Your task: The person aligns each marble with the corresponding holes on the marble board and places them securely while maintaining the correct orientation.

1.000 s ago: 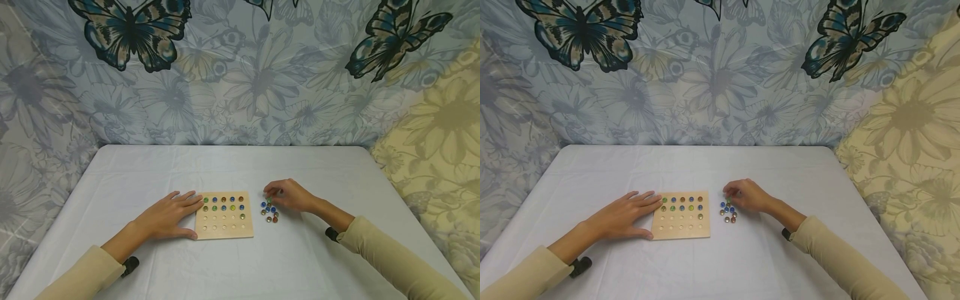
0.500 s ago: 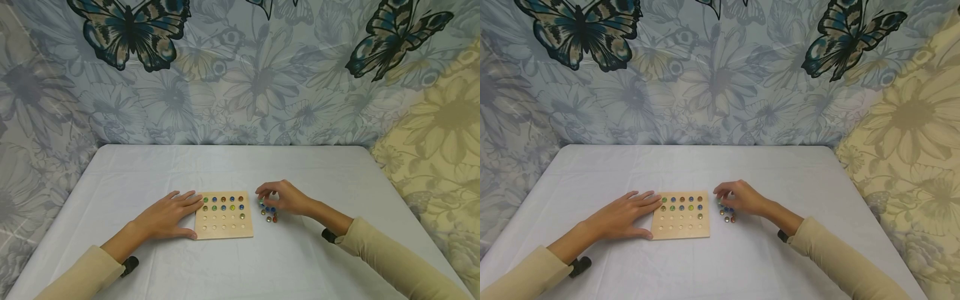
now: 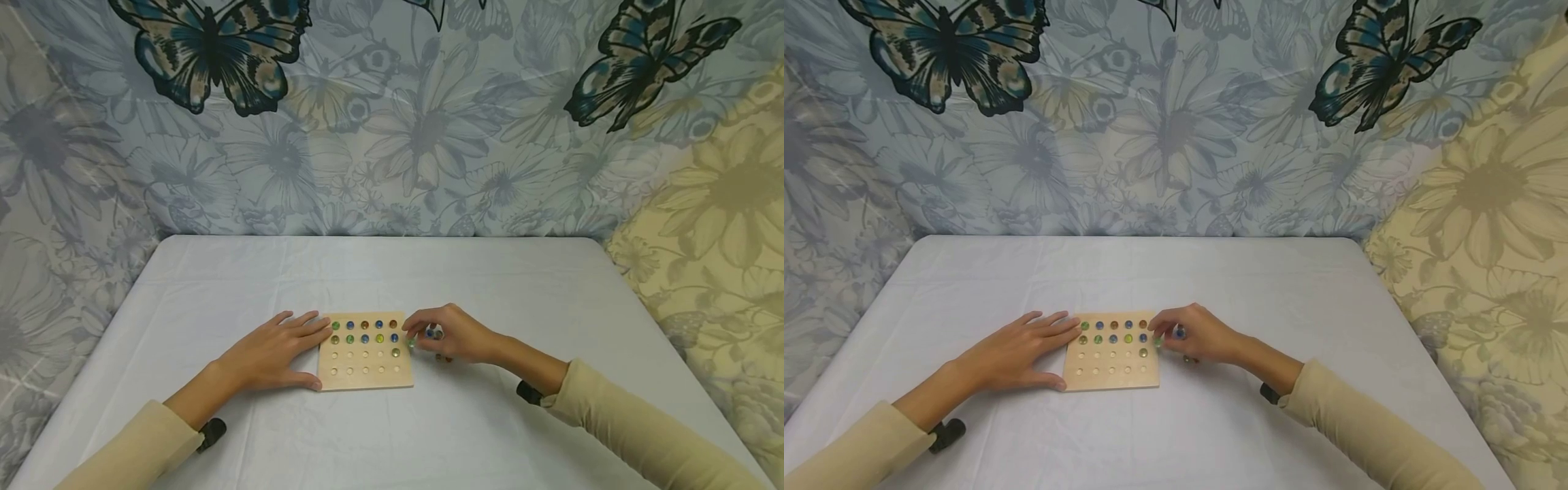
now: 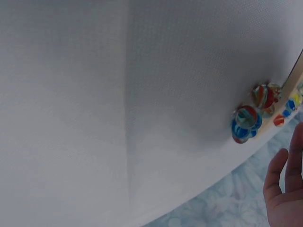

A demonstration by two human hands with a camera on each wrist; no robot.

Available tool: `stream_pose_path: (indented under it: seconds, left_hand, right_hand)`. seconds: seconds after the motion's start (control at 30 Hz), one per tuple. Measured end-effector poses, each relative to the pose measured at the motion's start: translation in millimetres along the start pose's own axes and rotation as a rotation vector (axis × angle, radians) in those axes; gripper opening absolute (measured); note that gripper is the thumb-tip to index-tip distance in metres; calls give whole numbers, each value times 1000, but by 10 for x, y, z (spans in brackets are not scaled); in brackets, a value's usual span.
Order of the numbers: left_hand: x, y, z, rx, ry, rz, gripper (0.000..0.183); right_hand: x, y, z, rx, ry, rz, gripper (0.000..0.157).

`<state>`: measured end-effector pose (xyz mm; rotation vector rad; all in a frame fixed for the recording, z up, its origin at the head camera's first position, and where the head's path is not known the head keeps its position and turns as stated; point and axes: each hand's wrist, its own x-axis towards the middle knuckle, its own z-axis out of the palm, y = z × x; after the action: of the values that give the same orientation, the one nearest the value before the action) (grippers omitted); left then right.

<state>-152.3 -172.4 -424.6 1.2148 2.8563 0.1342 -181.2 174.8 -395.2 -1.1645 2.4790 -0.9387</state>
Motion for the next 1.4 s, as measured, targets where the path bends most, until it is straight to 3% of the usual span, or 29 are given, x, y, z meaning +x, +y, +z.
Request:
stream_pose_path:
  seconds: [0.43, 1.0, 1.4]
  left_hand:
    - [3, -2, -12, 1, -7, -3, 91]
    - [-8, 3, -20, 0, 2, 4, 91]
    - [1, 3, -15, 2, -7, -1, 91]
  right_hand:
    - [54, -107, 166, 57, -64, -12, 26]
    - [84, -133, 296, 36, -139, -10, 26]
    - [23, -78, 35, -34, -41, -5, 26]
